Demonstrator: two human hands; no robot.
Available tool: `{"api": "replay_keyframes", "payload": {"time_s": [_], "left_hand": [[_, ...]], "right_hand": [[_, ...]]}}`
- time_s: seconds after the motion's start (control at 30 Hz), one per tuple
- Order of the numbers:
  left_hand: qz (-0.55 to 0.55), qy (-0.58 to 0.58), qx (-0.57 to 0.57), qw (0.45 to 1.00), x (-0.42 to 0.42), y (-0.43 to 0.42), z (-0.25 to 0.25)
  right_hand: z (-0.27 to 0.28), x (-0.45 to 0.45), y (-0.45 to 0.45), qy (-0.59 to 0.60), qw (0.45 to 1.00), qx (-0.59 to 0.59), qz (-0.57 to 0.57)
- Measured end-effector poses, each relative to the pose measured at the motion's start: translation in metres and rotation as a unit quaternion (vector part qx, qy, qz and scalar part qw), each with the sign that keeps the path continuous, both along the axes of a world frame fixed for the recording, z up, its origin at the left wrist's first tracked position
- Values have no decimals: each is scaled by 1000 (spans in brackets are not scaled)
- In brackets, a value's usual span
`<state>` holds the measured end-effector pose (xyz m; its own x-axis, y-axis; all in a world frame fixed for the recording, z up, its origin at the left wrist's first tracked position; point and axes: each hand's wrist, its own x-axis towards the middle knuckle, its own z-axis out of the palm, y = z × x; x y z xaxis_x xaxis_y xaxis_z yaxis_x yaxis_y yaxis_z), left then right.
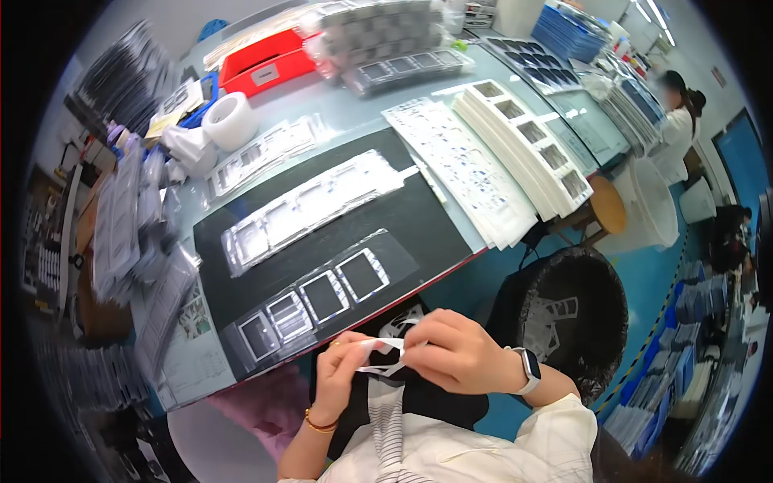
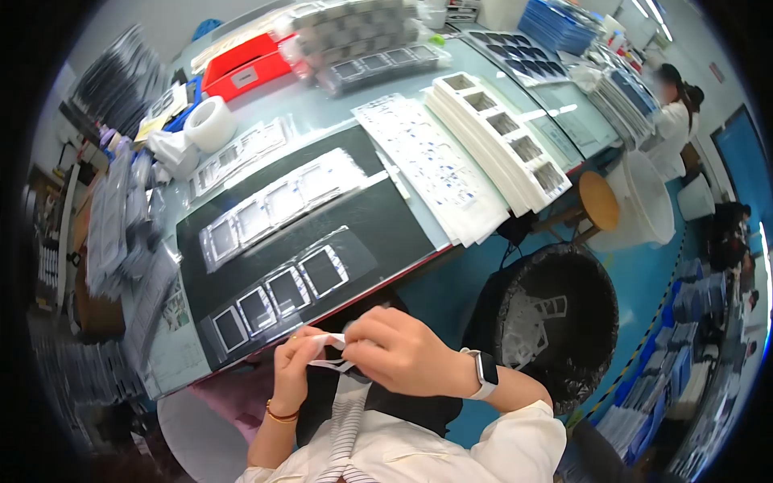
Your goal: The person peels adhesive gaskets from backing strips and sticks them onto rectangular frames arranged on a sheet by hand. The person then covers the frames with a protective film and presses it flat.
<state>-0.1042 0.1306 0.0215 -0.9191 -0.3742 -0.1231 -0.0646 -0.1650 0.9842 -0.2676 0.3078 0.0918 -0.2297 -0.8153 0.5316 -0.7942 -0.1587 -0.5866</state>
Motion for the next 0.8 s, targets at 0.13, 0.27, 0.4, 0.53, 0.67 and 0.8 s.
{"api": "replay_keyframes", "payload": {"time_s": [0.13, 0.27, 0.4, 0.53, 0.67, 0.8], "left_hand": [[65, -38, -5, 997, 7, -6, -13], [28, -17, -55, 998, 1, 12, 1], [-74, 75, -94, 990, -9, 42, 36], [-186, 111, -17, 976, -27, 62, 32], [-414, 7, -15, 910, -38, 65, 5], [-575, -39, -32, 816, -21, 67, -35]], "right_hand": [[20, 2, 26, -46, 993, -108, -21], [7, 2, 19, -79, 989, -111, -64], [5, 9, 32, -271, 948, 156, -61], [-2, -23, 71, 10, 957, -33, -286], [-11, -100, 168, 55, 822, -118, -554], [-58, -143, 276, 91, 678, -8, -729]]}}
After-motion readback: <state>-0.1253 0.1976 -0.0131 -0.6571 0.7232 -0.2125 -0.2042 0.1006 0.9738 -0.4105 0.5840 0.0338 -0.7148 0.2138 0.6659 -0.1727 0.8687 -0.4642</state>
